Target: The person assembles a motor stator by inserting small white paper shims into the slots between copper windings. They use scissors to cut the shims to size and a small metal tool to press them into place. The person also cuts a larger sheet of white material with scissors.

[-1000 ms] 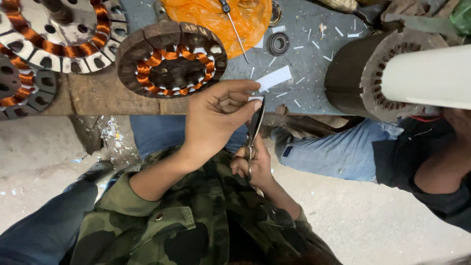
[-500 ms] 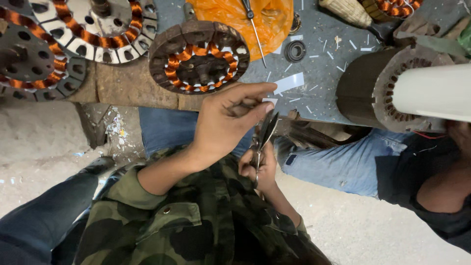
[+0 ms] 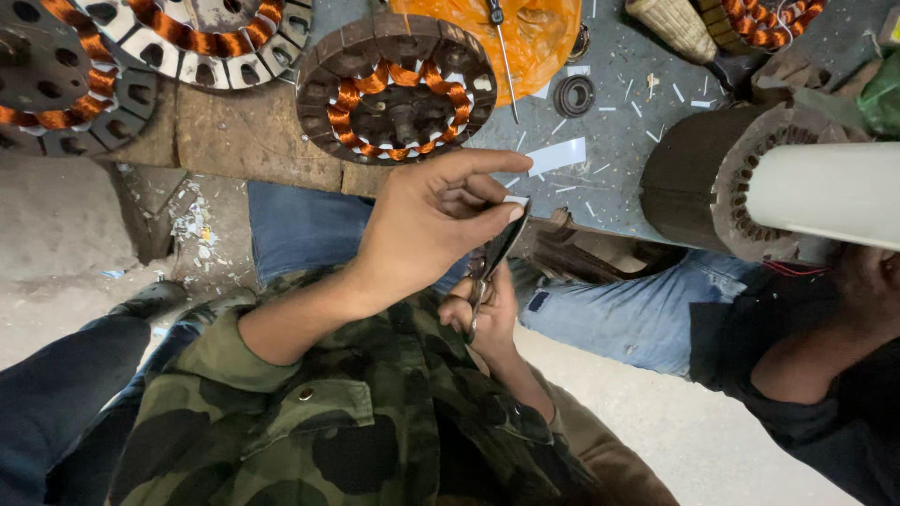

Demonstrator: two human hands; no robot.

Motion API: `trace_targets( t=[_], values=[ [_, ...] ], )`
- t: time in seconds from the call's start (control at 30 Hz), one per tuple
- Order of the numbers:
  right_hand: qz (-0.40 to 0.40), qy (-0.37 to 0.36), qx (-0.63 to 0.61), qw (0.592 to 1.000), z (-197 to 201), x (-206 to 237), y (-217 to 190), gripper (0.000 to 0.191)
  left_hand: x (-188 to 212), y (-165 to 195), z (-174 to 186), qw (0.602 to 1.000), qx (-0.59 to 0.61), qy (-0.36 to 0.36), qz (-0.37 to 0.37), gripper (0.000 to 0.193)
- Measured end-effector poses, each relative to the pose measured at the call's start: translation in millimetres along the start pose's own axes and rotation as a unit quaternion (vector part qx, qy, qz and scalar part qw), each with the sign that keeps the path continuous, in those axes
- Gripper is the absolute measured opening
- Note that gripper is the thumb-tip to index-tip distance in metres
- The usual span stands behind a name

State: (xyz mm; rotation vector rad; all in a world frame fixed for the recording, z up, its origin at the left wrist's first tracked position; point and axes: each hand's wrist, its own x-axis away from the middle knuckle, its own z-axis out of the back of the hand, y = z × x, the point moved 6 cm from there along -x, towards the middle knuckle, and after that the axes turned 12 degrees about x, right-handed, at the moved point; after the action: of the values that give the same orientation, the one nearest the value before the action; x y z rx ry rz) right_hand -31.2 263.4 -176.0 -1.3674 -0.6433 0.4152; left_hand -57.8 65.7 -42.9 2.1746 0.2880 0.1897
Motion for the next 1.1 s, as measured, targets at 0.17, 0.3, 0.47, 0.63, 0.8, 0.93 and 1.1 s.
trace_targets(
  t=[0.17, 0.3, 0.47, 0.63, 0.8, 0.93, 1.1],
  values=[
    [0.002, -0.012, -0.048, 0.999, -0.2, 5.9, 6.4, 0.097, -0.1, -0.4, -3.4, 1.000, 0.019, -0.007, -0.008, 0.036],
    [0.023, 0.004, -0.081, 0.996, 2.7, 2.8, 0.9, 0.095, 4.5, 6.0, -7.1, 1.000, 0.007, -0.025, -0.009, 0.030],
    [0.102, 0.044, -0.094, 0.989, 7.7, -3.8, -20.0, 0.117, 5.0, 13.1, -7.8, 0.999, 0.012, -0.034, -0.018, 0.034],
    [0.070, 0.016, -0.070, 0.995, 0.3, -1.2, -20.8, 0.121, 2.8, 13.1, -3.7, 0.999, 0.005, -0.022, -0.026, 0.021],
    [0.070, -0.011, -0.051, 0.996, -7.1, 5.3, -14.8, 0.120, 4.6, 15.8, -1.6, 0.995, -0.079, -0.023, -0.052, 0.020],
    [0.069, -0.020, -0.064, 0.995, -8.5, 4.4, -12.7, 0.118, 5.4, 14.2, -2.9, 0.997, -0.047, -0.013, -0.053, 0.026],
    [0.095, 0.009, -0.059, 0.994, -11.9, -0.6, -20.3, 0.117, 8.1, 13.9, -2.7, 0.999, -0.018, -0.009, -0.035, 0.030]
  ],
)
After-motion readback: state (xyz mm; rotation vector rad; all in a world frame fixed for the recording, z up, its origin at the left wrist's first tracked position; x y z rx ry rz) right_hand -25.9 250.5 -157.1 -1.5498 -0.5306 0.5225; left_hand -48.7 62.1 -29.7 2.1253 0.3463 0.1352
